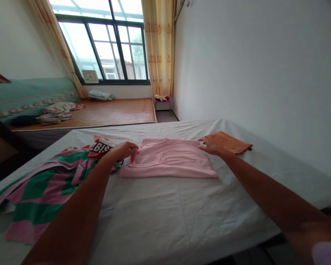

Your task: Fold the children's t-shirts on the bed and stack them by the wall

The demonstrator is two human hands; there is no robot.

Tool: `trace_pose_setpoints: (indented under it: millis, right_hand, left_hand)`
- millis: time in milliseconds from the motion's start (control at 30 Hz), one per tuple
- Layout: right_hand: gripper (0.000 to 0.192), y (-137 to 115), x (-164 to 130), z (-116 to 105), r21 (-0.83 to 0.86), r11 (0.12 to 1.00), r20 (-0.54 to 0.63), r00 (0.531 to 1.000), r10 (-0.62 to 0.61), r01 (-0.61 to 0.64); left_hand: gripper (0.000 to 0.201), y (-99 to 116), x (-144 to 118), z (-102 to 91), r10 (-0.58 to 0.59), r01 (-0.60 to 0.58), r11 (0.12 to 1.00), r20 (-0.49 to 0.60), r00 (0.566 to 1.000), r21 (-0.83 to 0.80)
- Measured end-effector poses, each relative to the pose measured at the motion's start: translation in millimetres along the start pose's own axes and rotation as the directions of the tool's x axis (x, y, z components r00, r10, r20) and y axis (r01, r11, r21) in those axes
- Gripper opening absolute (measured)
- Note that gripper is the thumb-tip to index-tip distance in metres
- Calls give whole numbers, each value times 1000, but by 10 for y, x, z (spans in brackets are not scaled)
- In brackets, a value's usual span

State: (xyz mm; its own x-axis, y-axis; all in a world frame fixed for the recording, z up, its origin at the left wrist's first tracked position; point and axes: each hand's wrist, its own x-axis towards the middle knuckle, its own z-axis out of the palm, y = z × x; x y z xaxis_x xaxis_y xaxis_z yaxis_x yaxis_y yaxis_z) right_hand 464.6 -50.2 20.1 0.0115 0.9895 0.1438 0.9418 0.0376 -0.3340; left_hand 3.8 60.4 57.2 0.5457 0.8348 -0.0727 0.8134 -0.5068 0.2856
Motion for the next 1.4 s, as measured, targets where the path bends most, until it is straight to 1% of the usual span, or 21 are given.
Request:
trace_pose_setpoints:
  millis: [67,167,233,400,500,533,600,633,700,733,800,867,900,967,1033,1100,1167,1233,1300,1333,1400]
  right_hand:
    - [48,8,189,9,-29,998,-12,998,56,-56]
    - [53,16,426,129,-4,993,-26,992,121,-121]
    - [50,18,524,241,39,991,-32,991,130,-129]
    - [24,15,566,427,112,991,-49,996,74,-68]
    - [20,10,543,428,195,981,-142,989,46,-17]
    - [20,10,544,415,241,971,-180,983,48,-3]
    - [19,18,561,387,313,950,-272,959,79,10]
    - [19,30,575,377,334,943,-319,942,102,11]
    - [17,69,606,378,346,938,-389,910,142,1]
    - [16,94,617,387,340,940,-412,898,152,-3]
    - [21,138,624,415,284,959,-451,883,133,1]
    - [31,139,611,439,174,984,-492,869,57,34]
    - [35,113,599,448,122,991,-502,865,9,60]
    - [34,4,572,462,70,989,-478,874,-82,131]
    - [29,-155,547,486,71,977,-423,893,-154,202]
    - [28,-313,524,525,65,963,-378,900,-218,261]
    - [28,-420,501,566,53,950,-347,898,-271,307]
    - [28,-460,476,582,65,942,-319,901,-293,329]
    - [27,-462,442,555,92,943,-293,914,-281,320]
    - [27,-463,420,527,105,945,-281,921,-270,309]
    - [27,-495,359,453,143,946,-249,936,-249,290]
  left_hand:
    - [44,2,200,82,-38,35,999,-107,994,-34]
    - [48,26,534,168,-88,72,992,-166,982,-100]
    - [49,48,748,191,-102,81,989,-174,979,-125]
    - [47,104,1134,198,-93,63,977,-145,985,-204]
    - [45,147,1274,180,-48,11,944,-105,993,-329]
    - [44,166,1318,164,-34,-22,914,-130,991,-405]
    - [42,208,1405,117,-60,-110,820,-276,959,-561]
    - [41,226,1447,89,-100,-159,776,-368,925,-610]
    - [38,244,1513,39,-163,-214,755,-494,854,-620]
    - [37,239,1530,22,-168,-211,775,-516,840,-596]
    - [41,193,1521,11,-138,-170,842,-509,850,-512]
    - [43,107,1443,33,-94,-134,882,-447,889,-451]
    - [42,58,1379,55,-62,-125,889,-386,921,-441]
    - [41,-32,1213,114,44,-131,894,-206,977,-428]
    - [43,-78,1023,186,140,-146,923,-43,989,-356]
    - [48,-61,854,255,141,-134,970,18,990,-205]
    - [47,8,742,303,87,-87,995,4,996,-56]
    - [38,96,690,322,72,-71,997,-54,996,22]
    - [33,179,673,323,83,-78,996,-171,982,37]
    - [34,216,666,323,74,-67,997,-252,965,36]
    - [40,287,630,340,45,-31,999,-420,906,39]
